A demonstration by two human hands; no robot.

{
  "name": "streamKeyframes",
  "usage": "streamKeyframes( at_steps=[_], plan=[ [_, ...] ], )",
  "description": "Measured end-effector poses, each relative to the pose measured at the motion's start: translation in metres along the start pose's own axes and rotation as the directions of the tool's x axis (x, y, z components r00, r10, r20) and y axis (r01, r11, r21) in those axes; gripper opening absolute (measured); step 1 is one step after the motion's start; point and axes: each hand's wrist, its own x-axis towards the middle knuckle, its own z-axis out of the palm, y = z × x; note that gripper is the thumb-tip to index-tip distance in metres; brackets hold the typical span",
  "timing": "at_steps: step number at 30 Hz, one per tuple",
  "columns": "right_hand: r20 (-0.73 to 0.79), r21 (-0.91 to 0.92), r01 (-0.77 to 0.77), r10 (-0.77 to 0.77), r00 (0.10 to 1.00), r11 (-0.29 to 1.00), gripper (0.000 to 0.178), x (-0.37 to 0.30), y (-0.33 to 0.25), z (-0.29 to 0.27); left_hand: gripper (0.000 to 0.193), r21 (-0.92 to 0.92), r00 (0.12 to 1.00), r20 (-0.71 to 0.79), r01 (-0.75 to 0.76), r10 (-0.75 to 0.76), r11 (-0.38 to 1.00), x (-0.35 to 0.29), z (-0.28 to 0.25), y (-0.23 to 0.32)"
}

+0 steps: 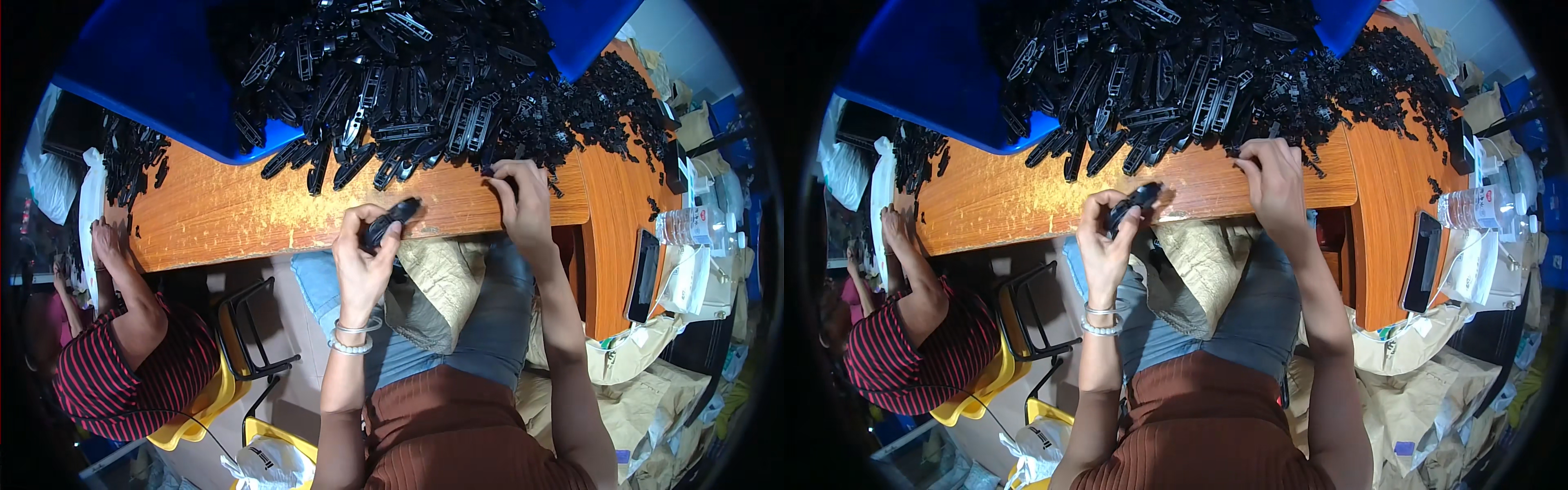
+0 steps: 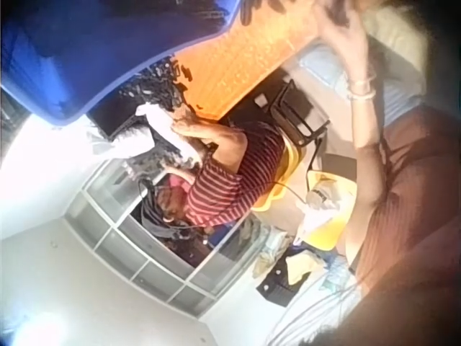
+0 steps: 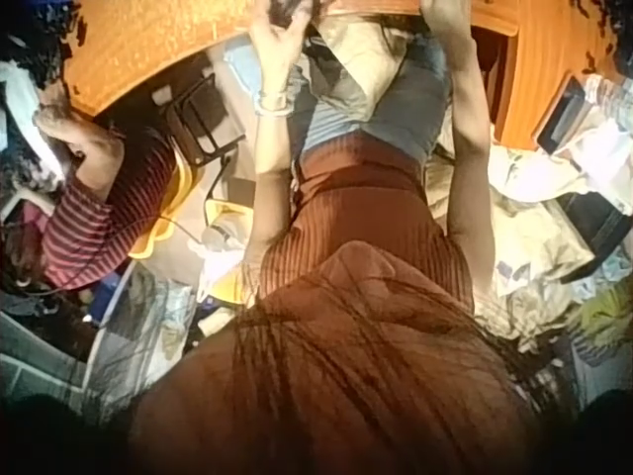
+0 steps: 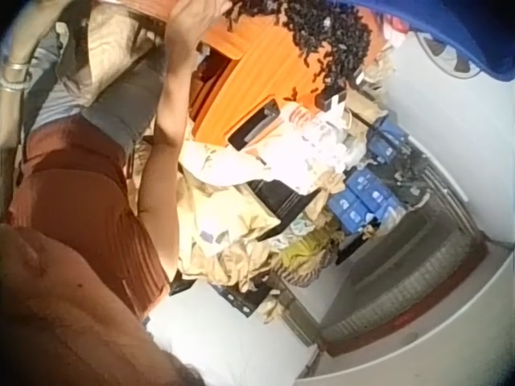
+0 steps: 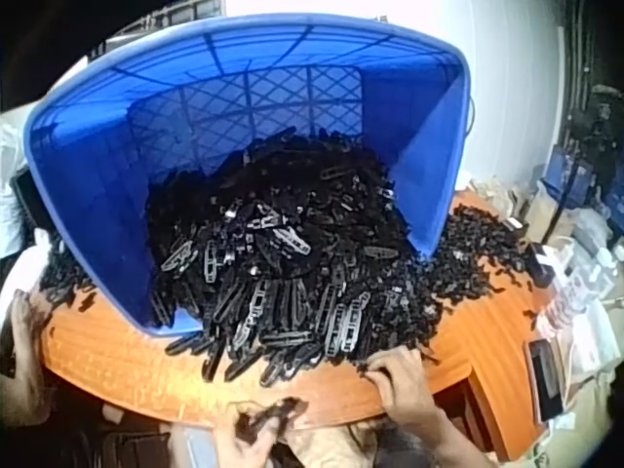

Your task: Assembling small black plastic components by hand at a workbench.

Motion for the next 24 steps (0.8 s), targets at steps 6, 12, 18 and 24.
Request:
streamKeyframes(
  at_steps=[6,12,18,24],
  plan=[
    [0.172,0.631,-0.424,0.416,0.893,0.649,0.011,-0.016,-0.039,-0.002,0.024,-0.301,0.955,0.251,0.232,-0.158,0.925,-0.007,0.014,0.005],
    [0.215,0.747,-0.309,0.227,0.95,0.588,0.005,-0.026,-0.064,-0.002,0.025,-0.362,0.921,0.355,0.294,-0.161,0.885,-0.014,0.018,0.024],
    [0.133,0.653,-0.254,0.222,0.966,0.713,0.003,-0.032,-0.065,0.001,0.024,-0.43,0.897,0.411,0.349,-0.164,0.832,-0.016,0.013,0.026],
    [0.426,0.532,-0.501,0.296,0.855,0.683,0.018,-0.037,-0.066,-0.009,0.016,-0.324,0.947,0.312,0.177,-0.072,0.929,-0.017,0.009,0.022]
  ],
)
